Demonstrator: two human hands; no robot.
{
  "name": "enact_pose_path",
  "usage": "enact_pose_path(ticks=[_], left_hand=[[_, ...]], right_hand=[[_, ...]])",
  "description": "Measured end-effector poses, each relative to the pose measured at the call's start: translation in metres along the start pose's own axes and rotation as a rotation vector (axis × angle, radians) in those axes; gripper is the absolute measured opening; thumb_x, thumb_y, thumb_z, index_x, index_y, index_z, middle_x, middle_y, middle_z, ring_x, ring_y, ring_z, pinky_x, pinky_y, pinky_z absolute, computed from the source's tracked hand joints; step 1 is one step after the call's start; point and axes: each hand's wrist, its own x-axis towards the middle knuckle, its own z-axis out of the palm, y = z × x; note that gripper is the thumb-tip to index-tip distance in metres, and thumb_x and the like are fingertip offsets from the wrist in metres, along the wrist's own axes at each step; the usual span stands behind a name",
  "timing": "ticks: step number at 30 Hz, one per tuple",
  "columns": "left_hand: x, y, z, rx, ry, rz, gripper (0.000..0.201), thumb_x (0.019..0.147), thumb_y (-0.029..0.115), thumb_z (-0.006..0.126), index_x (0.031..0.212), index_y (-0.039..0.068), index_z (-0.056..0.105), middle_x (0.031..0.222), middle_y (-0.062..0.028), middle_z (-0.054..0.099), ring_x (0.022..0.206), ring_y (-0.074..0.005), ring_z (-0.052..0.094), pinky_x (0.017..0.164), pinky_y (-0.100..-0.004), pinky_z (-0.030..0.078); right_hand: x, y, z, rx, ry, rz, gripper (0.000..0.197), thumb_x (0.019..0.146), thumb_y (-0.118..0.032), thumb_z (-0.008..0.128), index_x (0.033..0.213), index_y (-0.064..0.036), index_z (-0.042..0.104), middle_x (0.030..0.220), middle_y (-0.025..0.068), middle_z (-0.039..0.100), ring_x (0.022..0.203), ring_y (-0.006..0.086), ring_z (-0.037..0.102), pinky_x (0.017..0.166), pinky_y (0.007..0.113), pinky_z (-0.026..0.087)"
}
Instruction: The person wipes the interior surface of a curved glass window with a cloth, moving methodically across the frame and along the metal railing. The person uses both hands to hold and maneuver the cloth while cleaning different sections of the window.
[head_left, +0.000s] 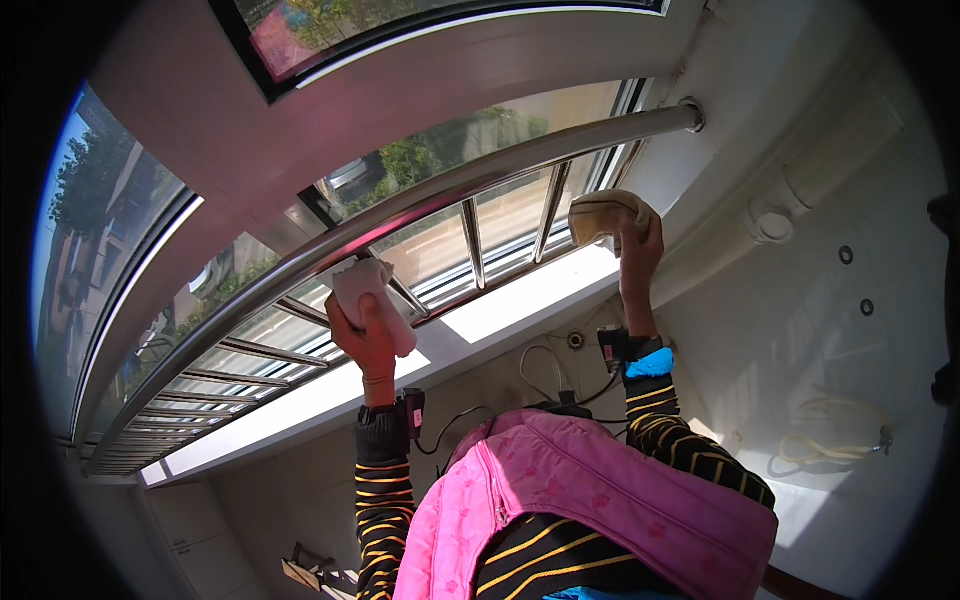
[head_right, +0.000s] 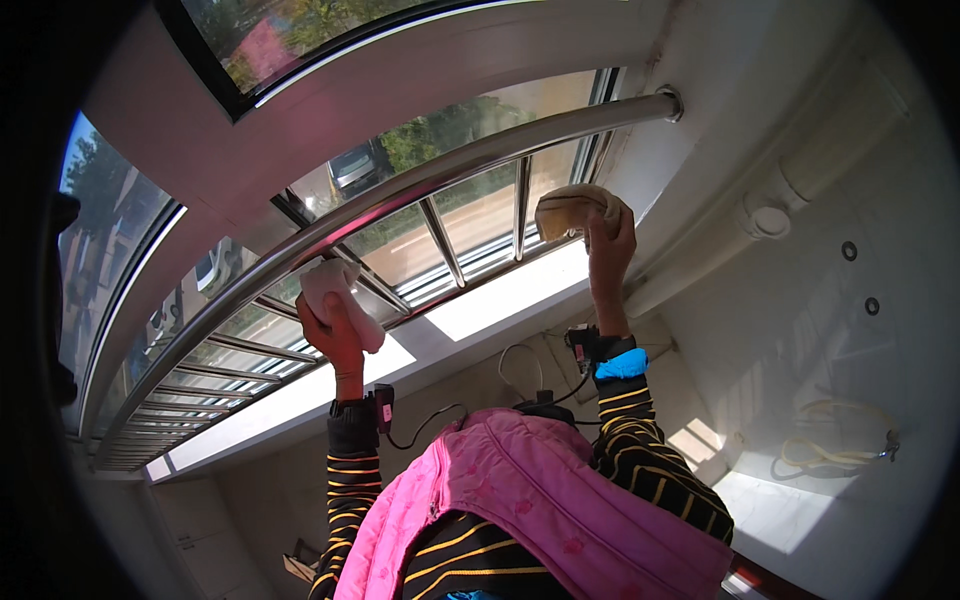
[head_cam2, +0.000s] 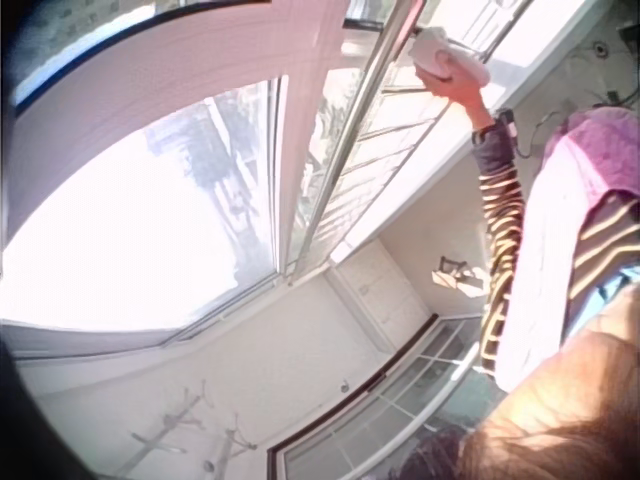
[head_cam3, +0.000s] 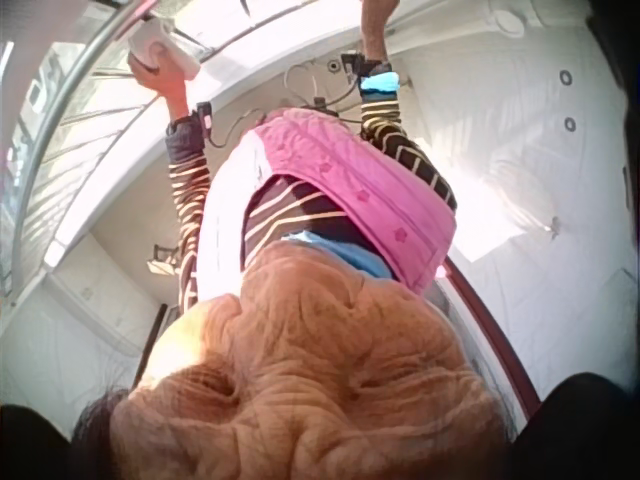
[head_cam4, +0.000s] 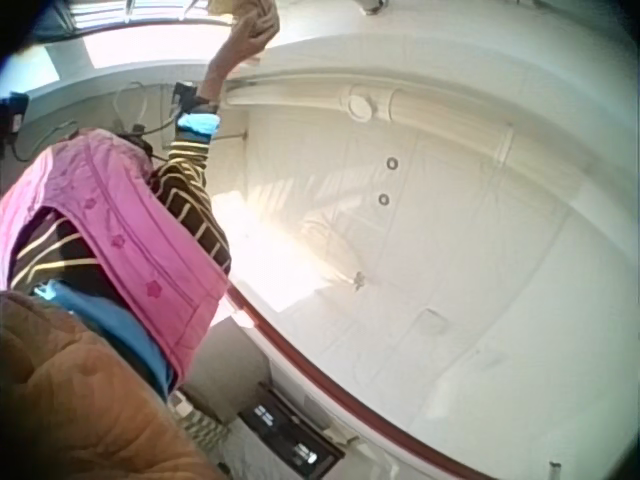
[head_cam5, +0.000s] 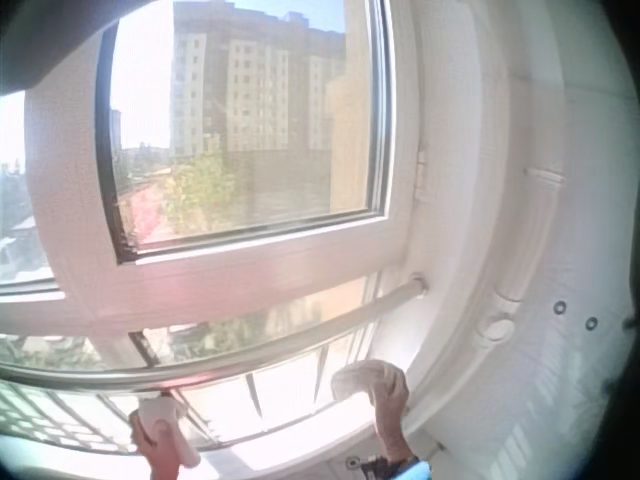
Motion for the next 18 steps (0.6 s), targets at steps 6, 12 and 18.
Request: enact_pose_path(ticks=[6,12,18], left_hand=[[-0.003,0.006,0.014,-0.22,0.296,-0.291,0.043,0.103,0.037,0.049,0.123,-0.001,0.056,0.115,-0.0102,0.061,0.105,-0.0194,0.057,0.096,-0.0358,0.042],[-0.003,0.022,0.008,-0.125,0.31,-0.24,0.049,0.104,0.044,0.046,0.122,-0.001,0.053,0.112,-0.0094,0.059,0.101,-0.0187,0.055,0.095,-0.0354,0.041],[-0.002,-0.002,0.032,-0.127,0.207,-0.337,0.05,0.104,0.045,0.047,0.127,0.001,0.048,0.113,-0.0088,0.055,0.1,-0.0172,0.052,0.091,-0.0334,0.042]], right_hand=[[0.057,-0.025,0.001,-0.016,0.28,-0.174,0.047,0.091,-0.027,0.065,0.126,0.0013,0.056,0.12,0.0147,0.062,0.106,0.0241,0.059,0.094,0.038,0.047],[0.068,-0.022,0.025,0.195,0.38,0.013,0.055,0.093,-0.034,0.063,0.13,0.0041,0.05,0.119,0.0158,0.06,0.109,0.0236,0.058,0.096,0.038,0.047],[0.073,0.026,0.058,0.117,0.261,-0.137,0.055,0.092,-0.028,0.063,0.134,0.0031,0.046,0.132,0.0184,0.053,0.119,0.0288,0.055,0.1,0.041,0.046]])
